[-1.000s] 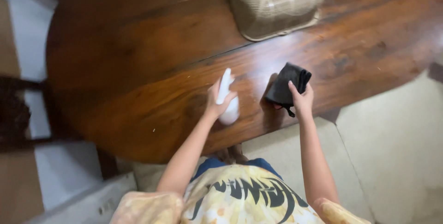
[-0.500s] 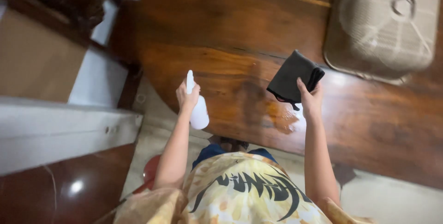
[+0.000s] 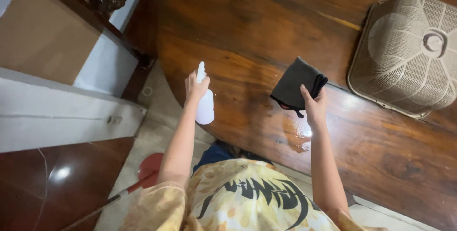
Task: Spray cleaner onto a wooden table and wipe it down with a cloth.
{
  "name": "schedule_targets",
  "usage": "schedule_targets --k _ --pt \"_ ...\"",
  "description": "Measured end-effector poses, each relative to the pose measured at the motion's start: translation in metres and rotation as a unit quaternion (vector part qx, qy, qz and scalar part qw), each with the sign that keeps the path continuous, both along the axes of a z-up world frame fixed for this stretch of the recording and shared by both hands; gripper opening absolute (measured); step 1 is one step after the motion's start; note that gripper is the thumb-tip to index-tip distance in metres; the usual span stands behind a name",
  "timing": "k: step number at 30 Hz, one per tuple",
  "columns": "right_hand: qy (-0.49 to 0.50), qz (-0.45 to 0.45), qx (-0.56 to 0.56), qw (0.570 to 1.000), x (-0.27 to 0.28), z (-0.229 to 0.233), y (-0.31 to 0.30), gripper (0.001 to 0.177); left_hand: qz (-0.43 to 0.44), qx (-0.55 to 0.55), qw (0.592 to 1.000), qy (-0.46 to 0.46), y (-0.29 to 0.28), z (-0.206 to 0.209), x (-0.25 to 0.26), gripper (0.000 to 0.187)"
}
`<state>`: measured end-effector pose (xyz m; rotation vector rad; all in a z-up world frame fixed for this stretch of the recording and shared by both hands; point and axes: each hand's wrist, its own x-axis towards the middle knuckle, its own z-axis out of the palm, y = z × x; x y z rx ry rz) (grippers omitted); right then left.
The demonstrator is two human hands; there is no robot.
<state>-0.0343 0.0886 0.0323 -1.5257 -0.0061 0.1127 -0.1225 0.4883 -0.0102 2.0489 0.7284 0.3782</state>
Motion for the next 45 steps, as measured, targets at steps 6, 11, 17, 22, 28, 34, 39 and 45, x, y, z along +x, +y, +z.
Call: schedule_targets --k 6,11,17,22,28,34,39,45 --pt "0.023 -0.049 -0.025 0.998 0.016 -0.015 0.037 0.029 -0.017 0.002 0.998 0.052 0.03 0.013 0.039 0.024" --pt "-0.009 -0.066 -0.003 0.998 0.03 -0.02 0.092 0.033 -0.089 0.025 0.996 0.004 0.066 -0.026 0.083 0.026" --pt "0.01 -0.104 0.013 0.994 0.05 -0.027 0.161 0.033 -0.133 0.013 0.991 0.006 0.085 -0.018 0.13 0.02" --pt "0.026 -0.122 0.022 0.992 0.053 -0.011 0.19 0.035 -0.195 -0.052 0.979 0.033 0.096 -0.001 0.159 0.021" --pt "0.01 -0.131 -0.026 0.991 0.065 -0.02 0.196 0.033 -0.167 -0.001 0.986 0.003 0.098 -0.008 0.186 0.022" --pt "0.0 -0.116 0.01 0.993 0.075 -0.007 0.206 0.035 -0.138 0.0 0.99 -0.029 0.115 -0.014 0.195 0.025" --pt "-0.017 -0.111 0.009 0.994 0.081 -0.01 0.206 0.035 -0.093 -0.01 0.996 -0.008 0.13 -0.009 0.189 0.025" --pt "0.014 -0.114 -0.001 0.993 0.08 -0.009 0.198 0.032 -0.101 -0.013 0.995 0.014 0.114 0.007 0.173 0.022"
